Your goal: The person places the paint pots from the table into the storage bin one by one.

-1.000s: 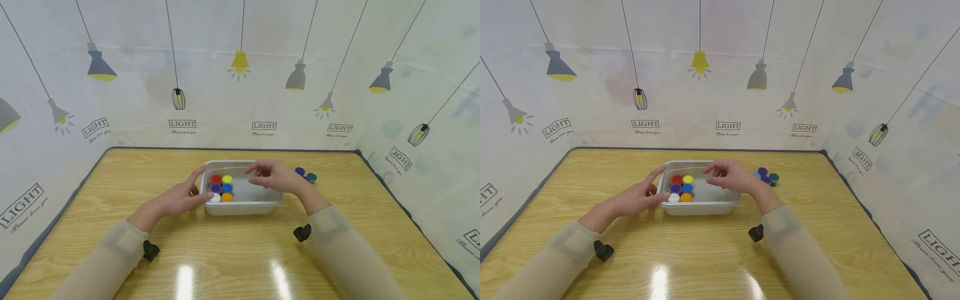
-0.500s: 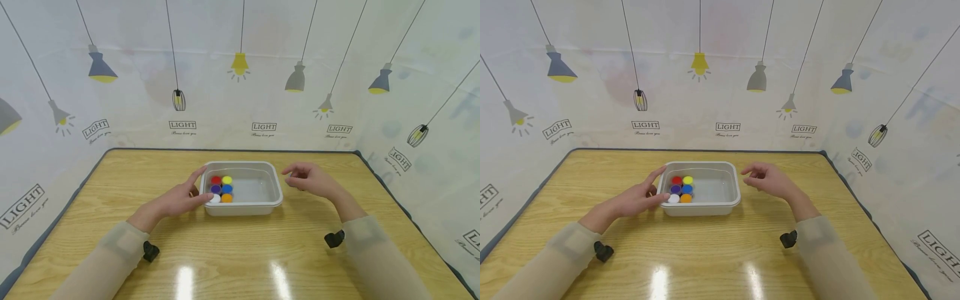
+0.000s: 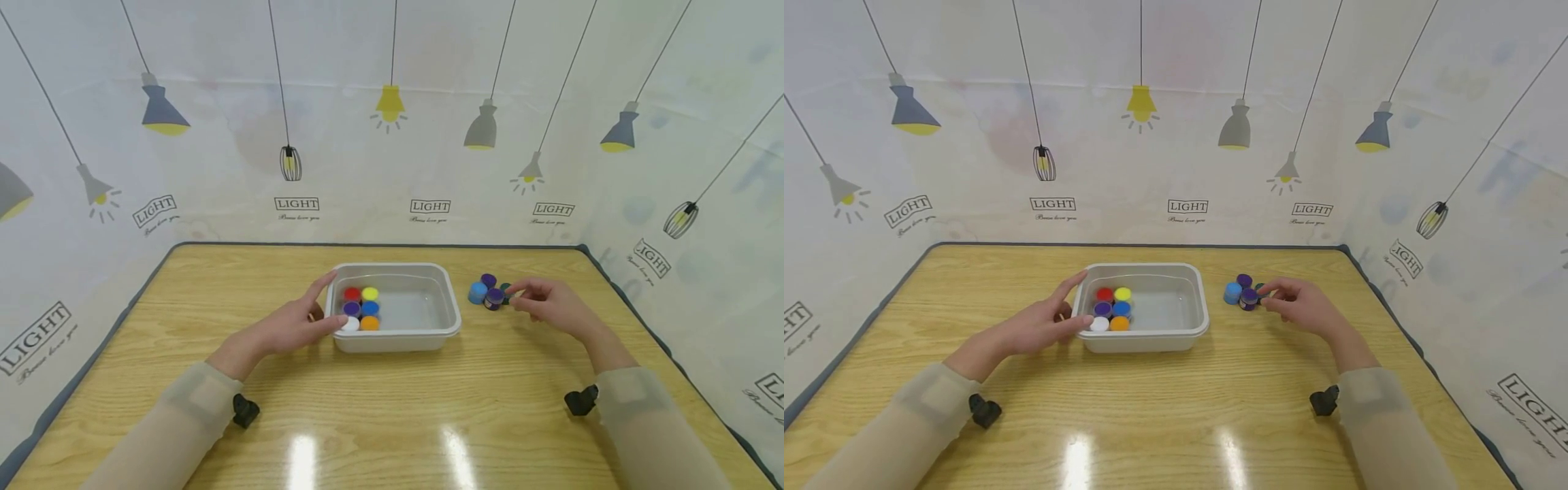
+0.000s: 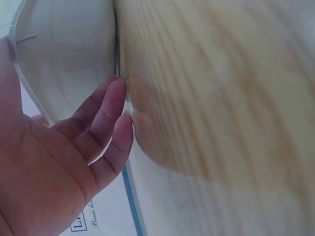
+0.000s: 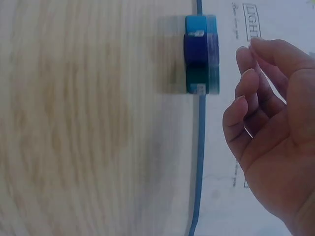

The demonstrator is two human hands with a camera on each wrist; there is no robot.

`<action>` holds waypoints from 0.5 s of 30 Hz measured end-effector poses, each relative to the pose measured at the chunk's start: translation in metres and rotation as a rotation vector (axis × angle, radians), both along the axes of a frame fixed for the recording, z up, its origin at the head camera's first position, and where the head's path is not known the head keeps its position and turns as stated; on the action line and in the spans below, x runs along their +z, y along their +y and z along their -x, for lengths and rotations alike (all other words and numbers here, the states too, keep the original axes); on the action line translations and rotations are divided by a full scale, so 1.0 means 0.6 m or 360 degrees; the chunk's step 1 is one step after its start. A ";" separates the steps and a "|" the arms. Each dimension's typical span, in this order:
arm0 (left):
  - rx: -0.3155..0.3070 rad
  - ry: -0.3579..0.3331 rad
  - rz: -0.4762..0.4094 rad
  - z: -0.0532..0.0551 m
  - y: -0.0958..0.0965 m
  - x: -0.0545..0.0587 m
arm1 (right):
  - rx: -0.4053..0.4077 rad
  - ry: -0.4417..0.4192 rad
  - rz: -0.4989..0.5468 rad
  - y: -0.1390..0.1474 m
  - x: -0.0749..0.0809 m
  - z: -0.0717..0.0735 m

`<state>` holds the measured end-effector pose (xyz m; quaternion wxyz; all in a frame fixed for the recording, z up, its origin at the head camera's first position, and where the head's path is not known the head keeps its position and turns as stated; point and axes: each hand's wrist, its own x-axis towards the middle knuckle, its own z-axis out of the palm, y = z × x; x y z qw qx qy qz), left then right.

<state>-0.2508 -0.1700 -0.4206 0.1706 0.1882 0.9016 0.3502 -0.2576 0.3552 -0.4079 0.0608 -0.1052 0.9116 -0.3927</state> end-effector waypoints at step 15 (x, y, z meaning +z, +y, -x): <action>-0.0013 0.0004 -0.0018 0.000 -0.002 -0.002 | -0.0080 -0.0056 -0.0089 0.021 -0.021 0.033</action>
